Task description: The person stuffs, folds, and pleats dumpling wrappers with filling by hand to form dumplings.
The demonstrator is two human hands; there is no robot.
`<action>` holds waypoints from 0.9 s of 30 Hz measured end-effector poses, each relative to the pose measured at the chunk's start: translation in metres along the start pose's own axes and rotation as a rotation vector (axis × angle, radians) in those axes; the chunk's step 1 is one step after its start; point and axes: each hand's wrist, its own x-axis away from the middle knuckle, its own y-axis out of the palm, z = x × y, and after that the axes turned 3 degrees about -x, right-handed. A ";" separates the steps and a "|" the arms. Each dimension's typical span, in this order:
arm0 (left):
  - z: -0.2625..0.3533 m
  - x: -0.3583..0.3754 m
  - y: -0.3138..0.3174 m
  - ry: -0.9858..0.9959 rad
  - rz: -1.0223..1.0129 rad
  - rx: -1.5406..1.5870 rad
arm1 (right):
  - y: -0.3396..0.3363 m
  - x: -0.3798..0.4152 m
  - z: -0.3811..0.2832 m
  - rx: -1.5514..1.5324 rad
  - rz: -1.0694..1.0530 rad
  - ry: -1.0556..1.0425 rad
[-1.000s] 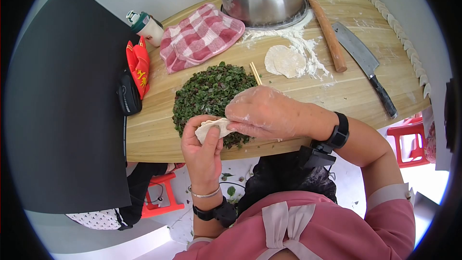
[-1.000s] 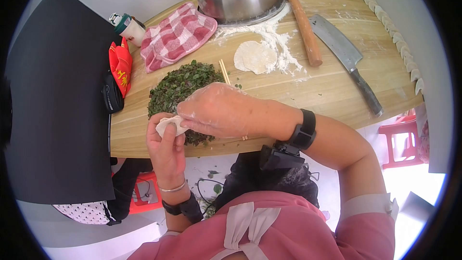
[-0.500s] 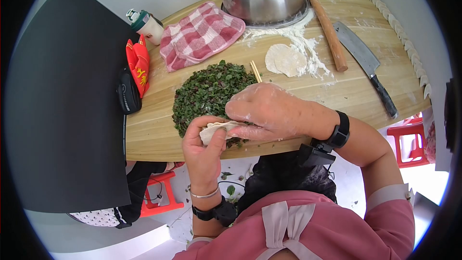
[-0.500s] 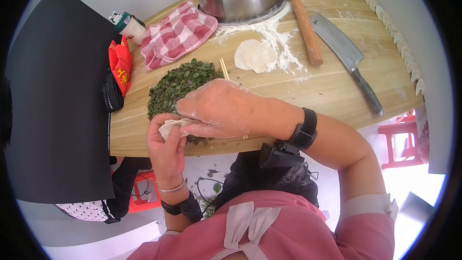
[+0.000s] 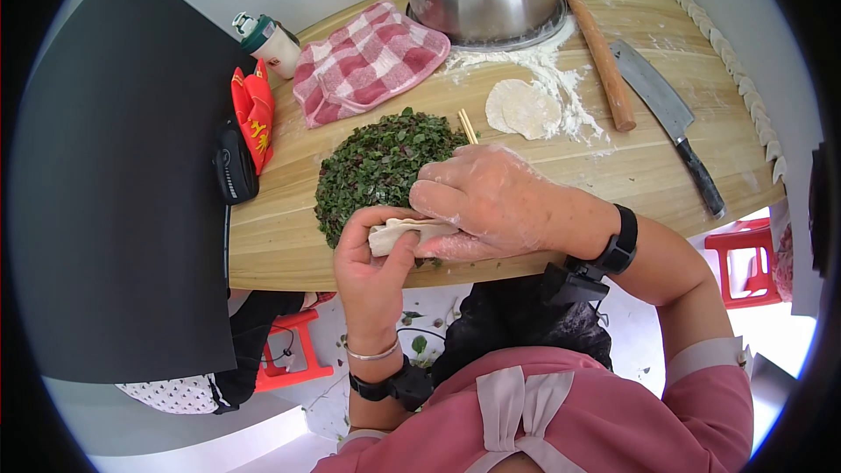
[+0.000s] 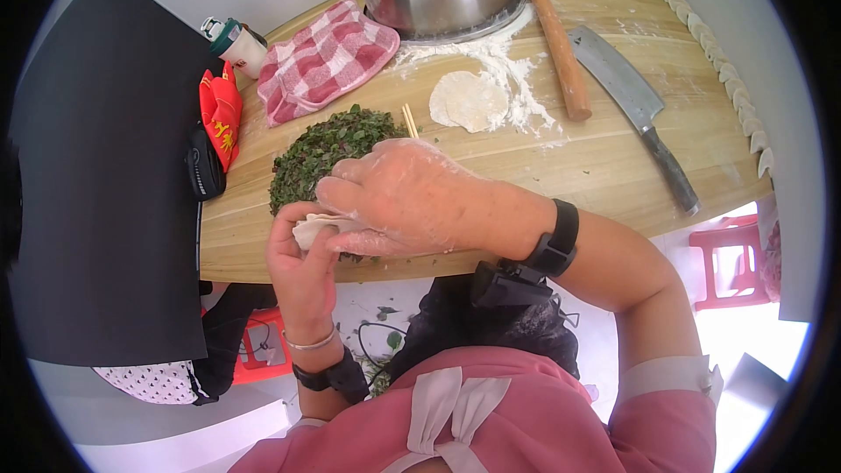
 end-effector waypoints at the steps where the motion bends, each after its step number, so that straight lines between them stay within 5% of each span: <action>1: 0.000 0.001 0.000 -0.002 0.000 0.000 | 0.003 0.000 0.001 -0.070 0.025 -0.023; 7: 0.000 0.001 0.003 0.055 -0.039 -0.124 | 0.011 0.003 0.007 -0.139 -0.001 -0.063; 9: 0.004 0.000 0.003 -0.032 -0.018 0.159 | 0.008 0.001 0.006 -0.154 0.030 -0.073; 12: 0.003 -0.003 0.005 -0.054 0.049 0.187 | 0.000 -0.001 0.004 -0.075 -0.069 0.013; 14: 0.007 -0.005 0.008 -0.048 0.074 0.186 | -0.003 -0.001 0.007 -0.600 0.005 0.302; 18: 0.004 -0.010 0.013 0.002 0.108 0.180 | 0.002 -0.002 0.013 -0.763 0.073 0.200; 20: 0.004 -0.012 0.014 0.039 0.101 0.072 | -0.002 -0.003 0.005 -1.134 -0.115 0.531; 27: 0.004 -0.014 0.023 0.256 0.225 -0.053 | -0.005 -0.001 0.016 -1.360 -0.063 0.598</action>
